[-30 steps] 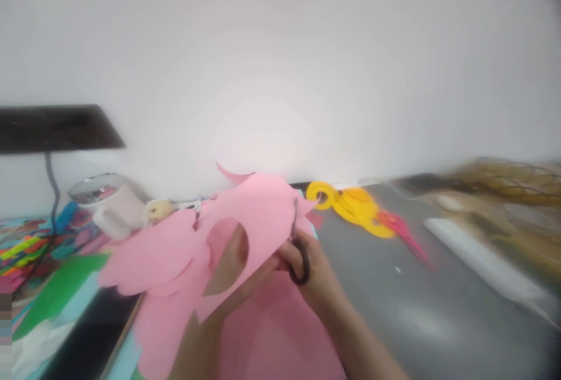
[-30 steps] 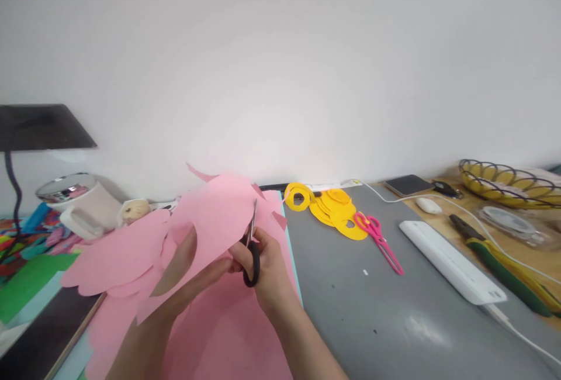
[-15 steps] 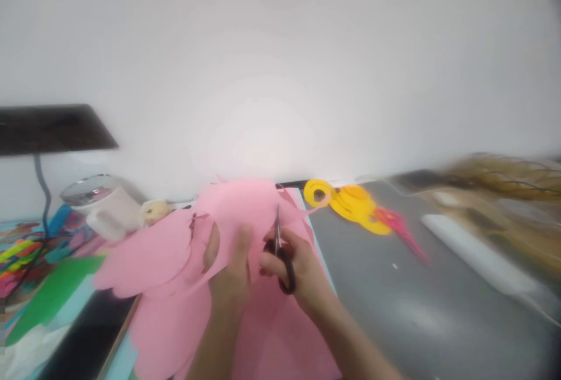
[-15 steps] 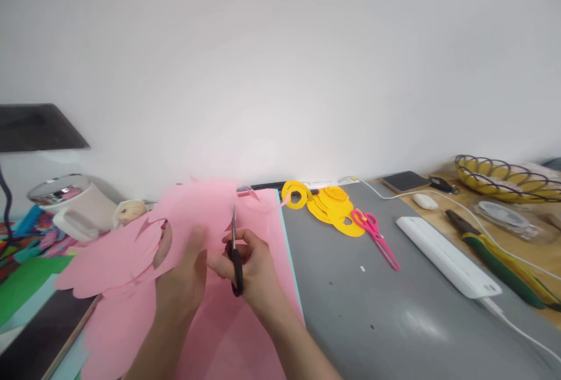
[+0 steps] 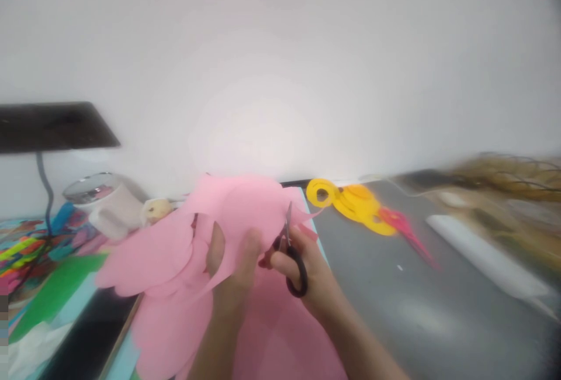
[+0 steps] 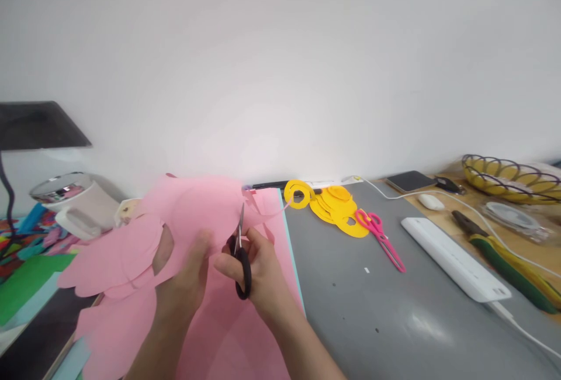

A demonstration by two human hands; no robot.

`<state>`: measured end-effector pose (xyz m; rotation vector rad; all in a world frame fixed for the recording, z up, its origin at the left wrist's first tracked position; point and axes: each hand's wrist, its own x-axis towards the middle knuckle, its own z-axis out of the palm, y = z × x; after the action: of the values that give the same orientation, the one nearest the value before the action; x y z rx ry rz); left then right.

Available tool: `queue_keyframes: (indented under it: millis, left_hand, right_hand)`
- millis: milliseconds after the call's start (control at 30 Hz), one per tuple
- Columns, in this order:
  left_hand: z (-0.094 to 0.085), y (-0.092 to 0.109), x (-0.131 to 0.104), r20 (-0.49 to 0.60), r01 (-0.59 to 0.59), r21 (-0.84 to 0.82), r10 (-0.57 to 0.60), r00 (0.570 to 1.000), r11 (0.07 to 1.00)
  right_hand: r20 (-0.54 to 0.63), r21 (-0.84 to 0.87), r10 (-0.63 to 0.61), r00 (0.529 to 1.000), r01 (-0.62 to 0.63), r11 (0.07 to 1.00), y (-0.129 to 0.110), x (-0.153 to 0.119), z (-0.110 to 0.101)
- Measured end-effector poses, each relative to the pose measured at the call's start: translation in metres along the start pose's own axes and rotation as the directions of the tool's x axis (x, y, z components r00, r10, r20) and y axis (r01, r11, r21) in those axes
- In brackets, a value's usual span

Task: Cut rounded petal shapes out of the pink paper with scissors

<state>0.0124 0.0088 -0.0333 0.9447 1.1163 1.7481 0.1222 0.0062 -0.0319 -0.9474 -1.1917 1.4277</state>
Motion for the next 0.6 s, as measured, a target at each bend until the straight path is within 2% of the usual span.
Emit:
queue_keyframes:
  millis: [233,467,600]
  left_hand:
    - [0.005,0.001,-0.004,-0.072,0.030,0.011,-0.029,0.997,0.999]
    - [0.007,0.010,-0.004,0.024,0.022,-0.014,-0.022,0.999,1.000]
    - [0.005,0.007,-0.003,-0.002,0.013,-0.003,-0.013,1.000,1.000]
  right_hand:
    - [-0.009,-0.010,-0.007,1.000,0.007,1.000,0.004,0.001,-0.002]
    - [-0.012,-0.016,0.021,1.000,-0.021,1.000,0.007,0.000,-0.003]
    - [0.002,-0.011,0.017,1.000,-0.017,1.000,0.006,0.000,-0.002]
